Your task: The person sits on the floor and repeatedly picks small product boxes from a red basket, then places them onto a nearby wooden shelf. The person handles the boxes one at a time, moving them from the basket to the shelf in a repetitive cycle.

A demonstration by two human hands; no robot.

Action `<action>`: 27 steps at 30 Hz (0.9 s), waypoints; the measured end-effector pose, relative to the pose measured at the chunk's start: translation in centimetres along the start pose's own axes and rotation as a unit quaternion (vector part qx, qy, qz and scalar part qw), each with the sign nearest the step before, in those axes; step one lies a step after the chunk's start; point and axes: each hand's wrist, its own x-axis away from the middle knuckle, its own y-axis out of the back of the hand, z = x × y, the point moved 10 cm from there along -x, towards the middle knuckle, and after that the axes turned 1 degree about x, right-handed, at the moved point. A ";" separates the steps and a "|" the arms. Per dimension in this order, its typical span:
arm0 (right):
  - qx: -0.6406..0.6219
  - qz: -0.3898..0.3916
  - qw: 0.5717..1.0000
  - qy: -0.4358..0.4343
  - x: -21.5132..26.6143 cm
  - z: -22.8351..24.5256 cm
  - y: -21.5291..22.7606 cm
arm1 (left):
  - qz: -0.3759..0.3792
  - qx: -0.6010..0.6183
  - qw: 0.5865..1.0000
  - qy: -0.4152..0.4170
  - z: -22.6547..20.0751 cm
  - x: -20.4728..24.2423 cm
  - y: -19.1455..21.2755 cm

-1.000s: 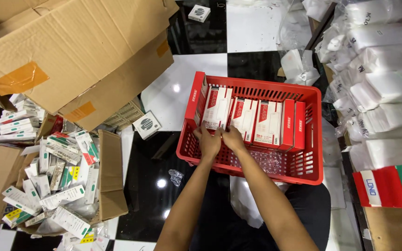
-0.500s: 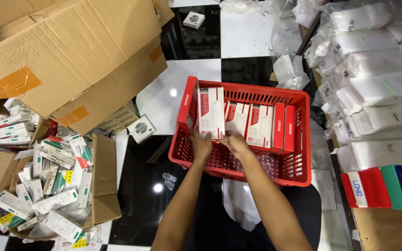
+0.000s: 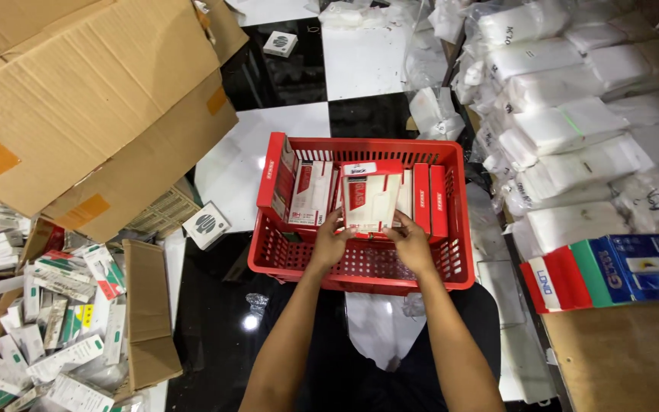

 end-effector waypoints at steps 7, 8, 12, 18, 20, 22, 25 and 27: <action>0.012 -0.007 1.000 0.001 0.3 0.4 -0.6 | -0.004 0.001 1.000 0.009 -0.6 0.5 0.9; 0.013 -0.010 1.000 0.001 0.2 0.3 -0.5 | -0.010 0.005 1.000 0.009 -1.1 0.6 0.8; 0.020 -0.013 1.000 0.012 0.8 1.9 -0.5 | 0.001 0.009 1.000 0.009 0.3 0.0 0.8; 0.052 -0.012 0.998 0.029 1.0 2.2 -0.6 | 0.004 0.005 1.000 0.000 -0.5 0.3 0.9; 0.041 -0.008 0.999 0.015 0.9 1.5 -0.7 | 0.006 -0.004 1.000 0.003 -0.5 0.6 0.9; 0.048 -0.011 0.999 0.014 1.1 1.9 -0.6 | 0.006 -0.007 1.000 0.003 -0.6 0.5 0.9; 0.056 -0.014 0.998 0.013 1.3 2.5 -0.6 | 0.003 -0.003 1.000 0.006 -0.6 0.6 1.0; 0.057 -0.015 0.998 0.012 1.1 2.1 -0.5 | 0.003 0.005 1.000 0.010 -0.4 0.5 1.1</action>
